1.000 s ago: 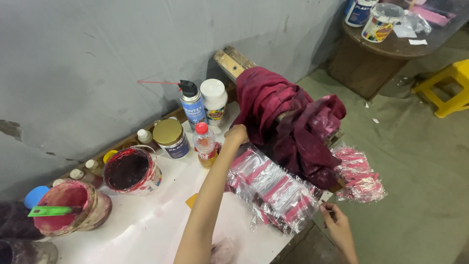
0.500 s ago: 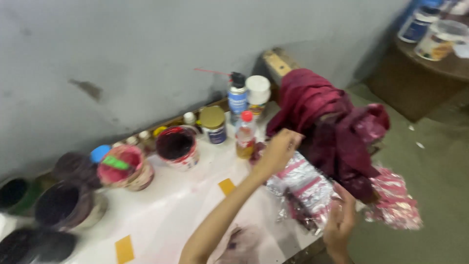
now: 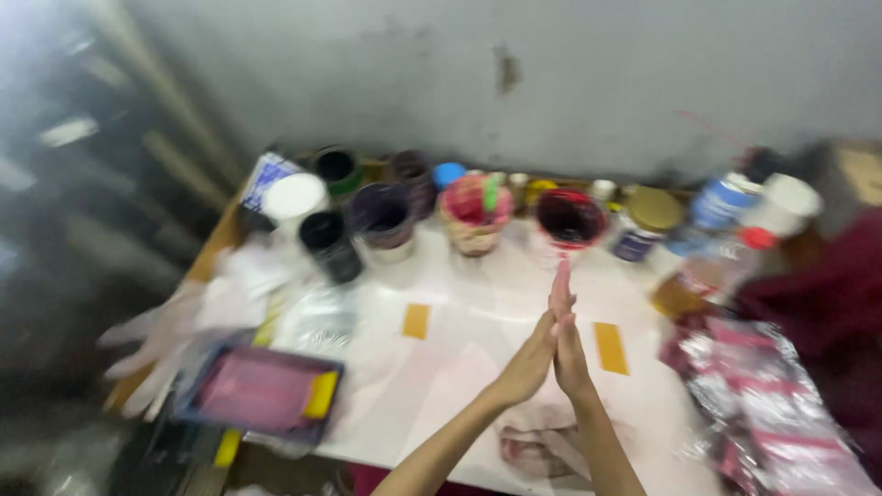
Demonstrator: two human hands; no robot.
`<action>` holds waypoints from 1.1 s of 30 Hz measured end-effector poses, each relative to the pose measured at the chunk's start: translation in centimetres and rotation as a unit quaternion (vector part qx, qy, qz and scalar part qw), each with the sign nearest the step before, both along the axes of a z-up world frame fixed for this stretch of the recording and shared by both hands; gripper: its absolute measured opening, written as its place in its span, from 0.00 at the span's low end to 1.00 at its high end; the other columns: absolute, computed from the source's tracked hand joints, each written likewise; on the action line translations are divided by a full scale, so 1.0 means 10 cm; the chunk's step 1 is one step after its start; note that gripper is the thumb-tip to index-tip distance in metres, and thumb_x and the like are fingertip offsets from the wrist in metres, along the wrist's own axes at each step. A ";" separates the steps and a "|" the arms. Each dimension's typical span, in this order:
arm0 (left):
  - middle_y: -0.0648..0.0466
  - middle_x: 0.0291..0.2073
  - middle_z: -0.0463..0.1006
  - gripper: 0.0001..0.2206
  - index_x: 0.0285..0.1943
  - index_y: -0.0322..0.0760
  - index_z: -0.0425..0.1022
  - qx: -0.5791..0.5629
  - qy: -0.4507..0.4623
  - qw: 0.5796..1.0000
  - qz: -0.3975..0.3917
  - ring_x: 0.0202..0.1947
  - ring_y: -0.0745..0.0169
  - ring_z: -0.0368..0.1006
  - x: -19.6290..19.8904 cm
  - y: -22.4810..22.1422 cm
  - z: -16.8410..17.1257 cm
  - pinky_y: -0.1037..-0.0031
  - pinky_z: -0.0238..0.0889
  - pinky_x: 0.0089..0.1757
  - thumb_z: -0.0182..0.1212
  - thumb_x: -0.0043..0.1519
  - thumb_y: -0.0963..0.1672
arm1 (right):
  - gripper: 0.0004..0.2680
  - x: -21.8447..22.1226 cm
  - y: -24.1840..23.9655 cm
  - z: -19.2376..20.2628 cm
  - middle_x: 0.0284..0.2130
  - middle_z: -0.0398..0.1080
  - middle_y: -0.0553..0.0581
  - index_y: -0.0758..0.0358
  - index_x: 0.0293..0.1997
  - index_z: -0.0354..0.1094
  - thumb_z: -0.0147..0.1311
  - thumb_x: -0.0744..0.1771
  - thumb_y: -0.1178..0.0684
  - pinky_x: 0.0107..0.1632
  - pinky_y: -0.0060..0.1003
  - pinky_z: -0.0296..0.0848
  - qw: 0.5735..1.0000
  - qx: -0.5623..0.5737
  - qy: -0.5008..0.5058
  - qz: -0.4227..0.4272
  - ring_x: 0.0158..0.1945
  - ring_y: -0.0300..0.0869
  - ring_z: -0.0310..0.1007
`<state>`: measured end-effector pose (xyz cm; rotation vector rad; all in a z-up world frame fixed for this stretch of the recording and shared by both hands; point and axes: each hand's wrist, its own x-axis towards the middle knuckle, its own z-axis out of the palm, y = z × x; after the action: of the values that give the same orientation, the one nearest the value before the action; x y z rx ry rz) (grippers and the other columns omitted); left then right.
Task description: Cleaning a screen printing frame and the workbench area using a cloth and cleaning solution.
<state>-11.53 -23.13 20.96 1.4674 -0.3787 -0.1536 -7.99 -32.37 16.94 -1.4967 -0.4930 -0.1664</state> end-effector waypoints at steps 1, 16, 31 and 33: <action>0.35 0.75 0.52 0.31 0.81 0.38 0.42 0.012 0.013 0.999 0.036 0.74 0.41 0.50 0.00 0.21 -0.09 0.55 0.45 0.67 0.31 0.72 0.55 | 0.31 0.01 0.17 0.05 0.78 0.21 0.59 0.62 0.80 0.27 0.22 0.71 0.29 0.74 0.53 0.18 0.999 -0.021 -0.001 0.032 0.78 0.53 0.15; 0.37 0.46 0.63 0.22 0.71 0.40 0.54 0.068 0.020 0.750 0.657 0.40 0.45 0.55 -1.12 2.39 -0.68 0.60 0.50 0.40 0.40 0.64 0.39 | 0.13 0.16 2.43 -0.81 0.56 0.75 0.58 0.53 0.62 0.73 0.54 0.70 0.48 0.61 0.48 0.72 0.945 -0.218 0.073 0.234 0.63 0.53 0.70; 0.49 0.57 0.71 0.13 0.56 0.38 0.78 0.150 0.002 0.743 0.652 0.62 0.56 0.69 -1.21 2.38 -0.61 0.65 0.68 0.59 0.51 0.66 0.41 | 0.03 0.38 3.00 -1.34 0.51 0.74 0.51 0.50 0.37 0.81 0.62 0.64 0.50 0.50 0.51 0.66 0.892 -0.355 -0.267 0.081 0.56 0.52 0.67; 0.49 0.55 0.73 0.13 0.54 0.38 0.80 0.157 -0.020 0.739 0.654 0.60 0.55 0.70 -1.16 2.38 -0.63 0.65 0.68 0.58 0.50 0.65 0.41 | 0.03 0.39 2.97 -1.13 0.46 0.74 0.48 0.52 0.36 0.81 0.63 0.64 0.51 0.48 0.49 0.66 0.915 -0.309 -0.251 0.074 0.52 0.49 0.68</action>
<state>-23.09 0.62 14.69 1.7603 0.7449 1.0004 -4.05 -2.63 5.68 -2.0298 -1.1499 -0.2982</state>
